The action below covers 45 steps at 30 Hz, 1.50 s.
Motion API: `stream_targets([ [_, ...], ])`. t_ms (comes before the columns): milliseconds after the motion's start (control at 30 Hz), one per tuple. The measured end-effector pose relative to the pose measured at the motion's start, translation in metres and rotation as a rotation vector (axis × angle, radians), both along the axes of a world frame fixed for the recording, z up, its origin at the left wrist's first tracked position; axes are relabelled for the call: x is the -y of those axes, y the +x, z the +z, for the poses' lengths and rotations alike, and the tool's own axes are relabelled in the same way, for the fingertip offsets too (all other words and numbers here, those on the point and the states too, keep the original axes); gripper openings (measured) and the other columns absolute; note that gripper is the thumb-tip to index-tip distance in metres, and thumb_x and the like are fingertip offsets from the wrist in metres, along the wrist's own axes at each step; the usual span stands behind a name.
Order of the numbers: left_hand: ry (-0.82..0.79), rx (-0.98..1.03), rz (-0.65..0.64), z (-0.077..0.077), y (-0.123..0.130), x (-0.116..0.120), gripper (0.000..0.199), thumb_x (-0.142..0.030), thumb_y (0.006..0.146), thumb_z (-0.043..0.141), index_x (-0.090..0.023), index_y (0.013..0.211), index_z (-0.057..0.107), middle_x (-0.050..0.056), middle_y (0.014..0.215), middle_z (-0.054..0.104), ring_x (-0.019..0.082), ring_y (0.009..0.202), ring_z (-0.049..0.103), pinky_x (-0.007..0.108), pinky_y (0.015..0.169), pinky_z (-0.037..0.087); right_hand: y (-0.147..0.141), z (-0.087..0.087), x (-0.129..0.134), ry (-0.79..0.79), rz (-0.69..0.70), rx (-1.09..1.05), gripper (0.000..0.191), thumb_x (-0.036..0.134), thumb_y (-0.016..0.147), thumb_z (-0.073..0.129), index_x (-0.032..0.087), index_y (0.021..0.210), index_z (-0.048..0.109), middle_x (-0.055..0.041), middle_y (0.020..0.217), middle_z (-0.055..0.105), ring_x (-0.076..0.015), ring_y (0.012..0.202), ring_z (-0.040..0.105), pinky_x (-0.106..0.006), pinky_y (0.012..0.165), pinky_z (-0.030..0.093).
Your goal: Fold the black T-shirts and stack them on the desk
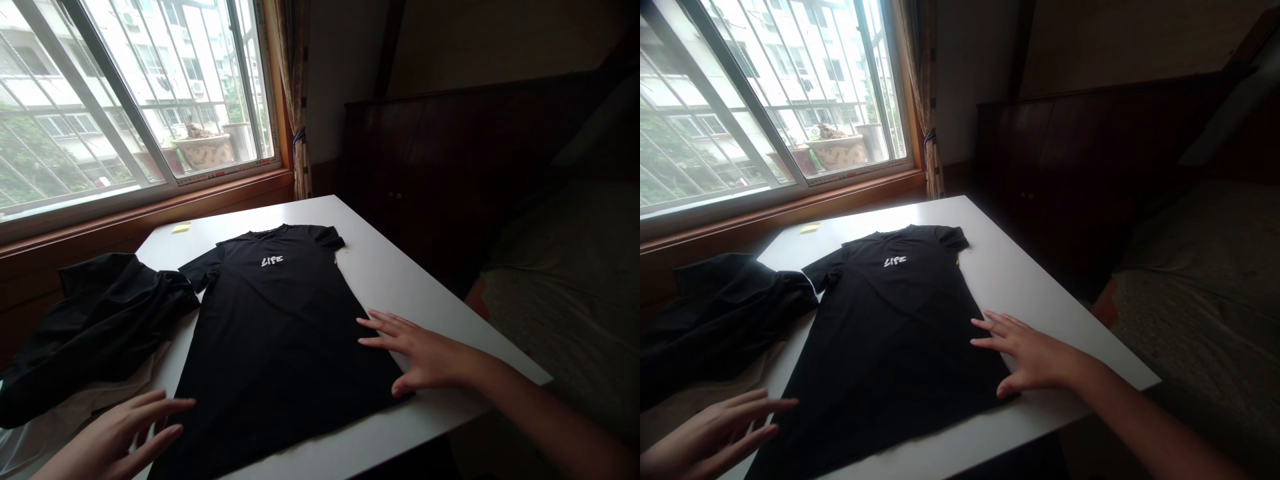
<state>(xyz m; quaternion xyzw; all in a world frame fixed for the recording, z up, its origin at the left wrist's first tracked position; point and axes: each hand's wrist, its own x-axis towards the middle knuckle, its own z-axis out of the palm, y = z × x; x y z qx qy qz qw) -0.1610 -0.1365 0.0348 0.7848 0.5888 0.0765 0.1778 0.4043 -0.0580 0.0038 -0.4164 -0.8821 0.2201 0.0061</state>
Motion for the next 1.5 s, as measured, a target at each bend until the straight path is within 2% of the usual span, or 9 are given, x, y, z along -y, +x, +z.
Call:
stream_targets([
  [167, 0.246, -0.075, -0.356, 0.010, 0.111, -0.056, 0.047, -0.044, 0.102, 0.049, -0.038, 0.148, 0.046, 0.000, 0.153, 0.048, 0.025, 0.138, 0.049, 0.041, 0.114, 0.043, 0.002, 0.000, 0.009, -0.013, -0.018, -0.010, 0.073, 0.067, 0.081, 0.067, 0.046, 0.147, 0.046, 0.0033, 0.164, 0.027, -0.0346, 0.153, 0.013, -0.058, 0.122, 0.020],
  [300, 0.332, -0.083, -0.542, -0.019, 0.194, -0.107, 0.062, -0.048, 0.103, 0.047, -0.026, 0.157, 0.030, 0.008, 0.164, 0.028, 0.031, 0.151, 0.023, 0.054, 0.120, 0.031, 0.004, -0.009, 0.020, 0.028, -0.049, -0.019, 0.060, 0.062, 0.094, 0.052, 0.047, 0.150, 0.038, 0.0061, 0.165, 0.023, -0.0306, 0.154, 0.012, -0.058, 0.124, 0.014],
  [433, 0.330, -0.117, -0.528, -0.052, 0.226, -0.143, 0.064, -0.053, 0.104, 0.039, -0.019, 0.157, 0.029, 0.011, 0.164, 0.026, 0.032, 0.152, 0.020, 0.059, 0.121, 0.024, 0.008, -0.015, 0.030, 0.062, -0.080, -0.026, 0.058, 0.059, 0.096, 0.051, 0.047, 0.151, 0.037, 0.0053, 0.165, 0.024, -0.0288, 0.153, 0.016, -0.056, 0.124, 0.016],
  [733, 0.369, -0.164, -0.477, -0.063, 0.219, -0.117, 0.064, -0.057, 0.104, 0.031, -0.025, 0.159, 0.024, 0.006, 0.166, 0.021, 0.027, 0.154, 0.016, 0.056, 0.123, 0.020, 0.016, -0.002, 0.028, 0.063, -0.051, -0.102, 0.048, 0.049, 0.093, 0.062, 0.041, 0.140, 0.057, 0.0002, 0.154, 0.049, -0.0327, 0.148, 0.032, -0.057, 0.119, 0.029],
  [867, 0.356, -0.167, -0.462, -0.061, 0.225, -0.095, 0.064, -0.057, 0.104, 0.033, -0.027, 0.160, 0.021, 0.005, 0.167, 0.018, 0.029, 0.154, 0.014, 0.058, 0.123, 0.021, 0.012, 0.008, 0.028, 0.152, -0.018, -0.176, 0.023, 0.035, 0.095, 0.061, 0.033, 0.114, 0.075, -0.0025, 0.126, 0.070, -0.0301, 0.139, 0.046, -0.051, 0.115, 0.036],
  [1033, 0.309, -0.122, -0.447, -0.060, 0.236, -0.066, 0.066, -0.058, 0.102, 0.037, -0.031, 0.160, 0.019, 0.006, 0.167, 0.012, 0.034, 0.154, 0.010, 0.066, 0.120, 0.019, -0.003, 0.021, 0.019, 0.206, 0.013, -0.220, 0.022, 0.025, 0.096, 0.058, 0.024, 0.084, 0.075, -0.0038, 0.083, 0.075, -0.0268, 0.120, 0.062, -0.045, 0.109, 0.043],
  [1133, 0.223, -0.095, -0.506, -0.051, 0.237, -0.061, 0.067, -0.059, 0.101, 0.040, -0.031, 0.159, 0.021, 0.008, 0.167, 0.013, 0.036, 0.153, 0.014, 0.070, 0.117, 0.022, -0.017, 0.020, -0.004, 0.293, -0.036, -0.253, 0.022, 0.027, 0.097, 0.056, 0.023, 0.086, 0.075, -0.0053, 0.093, 0.076, -0.0243, 0.105, 0.069, -0.041, 0.101, 0.050],
  [1333, 0.360, -0.110, -0.335, -0.041, 0.195, -0.115, 0.053, -0.046, 0.105, 0.039, -0.029, 0.155, 0.035, 0.005, 0.166, 0.018, 0.029, 0.154, 0.012, 0.061, 0.121, 0.020, -0.046, -0.013, -0.087, 0.470, -0.350, -0.292, 0.039, 0.027, 0.101, 0.042, 0.025, 0.132, 0.064, -0.0056, 0.133, 0.067, -0.0231, 0.124, 0.061, -0.040, 0.108, 0.048],
  [1500, 0.315, -0.232, -0.017, -0.066, 0.128, -0.164, 0.051, -0.041, 0.106, 0.038, -0.022, 0.153, 0.040, 0.009, 0.163, 0.029, 0.030, 0.152, 0.020, 0.059, 0.120, 0.024, -0.048, -0.035, -0.146, 0.461, -0.502, -0.178, 0.037, 0.022, 0.097, 0.044, 0.021, 0.122, 0.072, -0.0059, 0.133, 0.067, -0.0223, 0.126, 0.060, -0.038, 0.112, 0.044],
])
